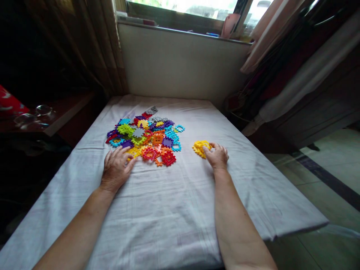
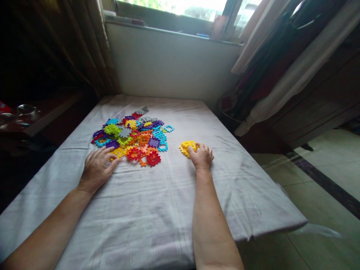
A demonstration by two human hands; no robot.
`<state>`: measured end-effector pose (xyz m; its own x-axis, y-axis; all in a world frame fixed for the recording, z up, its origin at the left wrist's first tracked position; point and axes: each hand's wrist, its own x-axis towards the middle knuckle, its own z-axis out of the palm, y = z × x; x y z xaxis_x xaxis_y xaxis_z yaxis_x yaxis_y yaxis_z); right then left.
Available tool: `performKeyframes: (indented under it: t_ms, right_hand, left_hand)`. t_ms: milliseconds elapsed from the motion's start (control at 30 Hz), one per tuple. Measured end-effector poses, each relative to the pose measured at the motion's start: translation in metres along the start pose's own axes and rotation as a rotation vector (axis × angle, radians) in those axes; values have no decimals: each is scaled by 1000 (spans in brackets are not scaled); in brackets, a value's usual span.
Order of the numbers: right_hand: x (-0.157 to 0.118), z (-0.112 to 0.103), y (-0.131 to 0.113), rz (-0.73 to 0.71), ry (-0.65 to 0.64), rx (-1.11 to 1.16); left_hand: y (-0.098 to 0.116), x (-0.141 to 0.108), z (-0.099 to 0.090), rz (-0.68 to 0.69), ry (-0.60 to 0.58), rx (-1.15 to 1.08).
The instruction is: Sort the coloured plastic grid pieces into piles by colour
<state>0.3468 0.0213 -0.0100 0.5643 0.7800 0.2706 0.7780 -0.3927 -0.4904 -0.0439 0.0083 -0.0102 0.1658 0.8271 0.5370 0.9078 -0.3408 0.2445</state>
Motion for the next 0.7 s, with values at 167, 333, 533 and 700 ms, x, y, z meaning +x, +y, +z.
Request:
performKeyframes:
  t_ms: [167, 333, 533, 700]
  right_hand:
    - [1, 0, -2, 34, 22, 5]
    - [-14, 4, -30, -278, 156, 242]
    - [-71, 13, -86, -589, -328, 634]
    - [-101, 24, -109, -510, -566, 871]
  left_hand:
    - [-4, 4, -5, -18, 110, -91]
    - [10, 4, -7, 75, 104, -173]
    - [36, 0, 0, 215, 44, -171]
    - [45, -1, 7, 319, 19, -174]
